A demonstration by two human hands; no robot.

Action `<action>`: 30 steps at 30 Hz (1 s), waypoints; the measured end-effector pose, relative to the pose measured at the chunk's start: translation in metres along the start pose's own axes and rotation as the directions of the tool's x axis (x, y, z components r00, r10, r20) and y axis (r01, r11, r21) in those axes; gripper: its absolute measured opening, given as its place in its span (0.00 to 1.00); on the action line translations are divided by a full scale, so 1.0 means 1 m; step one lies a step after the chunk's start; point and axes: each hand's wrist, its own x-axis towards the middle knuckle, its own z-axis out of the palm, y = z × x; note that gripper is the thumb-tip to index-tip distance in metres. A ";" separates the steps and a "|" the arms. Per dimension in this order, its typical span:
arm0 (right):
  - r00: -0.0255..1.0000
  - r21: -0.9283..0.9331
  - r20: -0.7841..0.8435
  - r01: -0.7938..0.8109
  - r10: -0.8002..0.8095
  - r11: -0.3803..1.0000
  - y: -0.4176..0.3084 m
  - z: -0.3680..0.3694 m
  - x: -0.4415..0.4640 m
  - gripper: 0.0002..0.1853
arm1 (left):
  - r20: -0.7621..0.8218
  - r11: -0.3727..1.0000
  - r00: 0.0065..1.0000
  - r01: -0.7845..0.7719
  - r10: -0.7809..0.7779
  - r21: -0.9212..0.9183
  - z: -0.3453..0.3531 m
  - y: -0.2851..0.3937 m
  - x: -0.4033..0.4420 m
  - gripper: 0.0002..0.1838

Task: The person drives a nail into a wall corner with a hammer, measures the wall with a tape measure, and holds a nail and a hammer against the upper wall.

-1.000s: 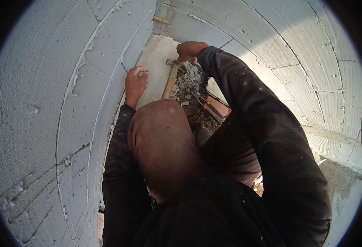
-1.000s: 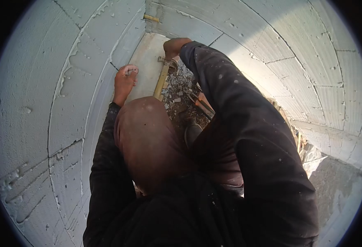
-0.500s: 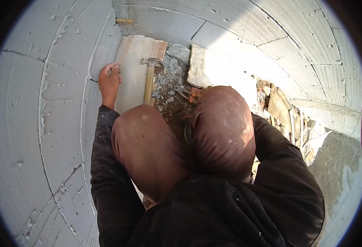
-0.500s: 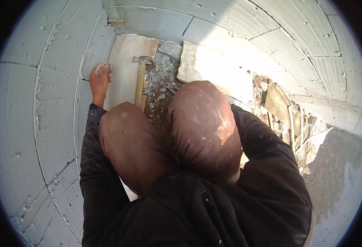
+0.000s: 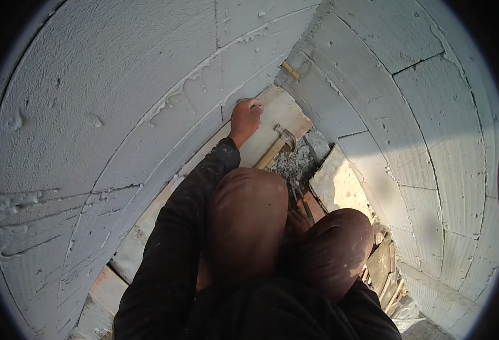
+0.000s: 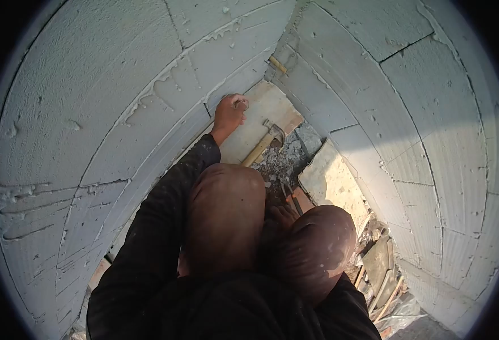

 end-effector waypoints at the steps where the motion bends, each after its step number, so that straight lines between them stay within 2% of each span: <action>1: 1.000 0.005 -0.007 -0.010 0.010 1.000 0.001 -0.007 -0.002 0.15 | 0.007 1.000 1.000 -0.011 0.011 -0.005 0.000 -0.001 0.003 0.12; 6: 0.993 0.016 -0.076 -0.089 0.090 0.996 0.000 -0.050 -0.019 0.14 | -0.058 0.996 0.995 -0.077 0.079 0.032 0.015 -0.026 0.016 0.12; 11: 0.976 0.048 -0.148 -0.157 0.162 0.986 0.009 -0.076 -0.042 0.14 | -0.166 0.995 0.982 -0.097 0.091 -0.029 0.026 -0.029 0.020 0.08; 27: 0.949 0.100 -0.239 -0.189 0.208 0.977 0.012 -0.096 -0.065 0.14 | -0.178 0.991 0.978 -0.120 0.108 -0.062 0.029 -0.025 0.027 0.08; 30: 0.947 0.105 -0.244 -0.186 0.207 0.977 0.013 -0.098 -0.065 0.14 | -0.164 0.994 0.984 -0.086 0.074 -0.069 0.030 -0.024 0.029 0.08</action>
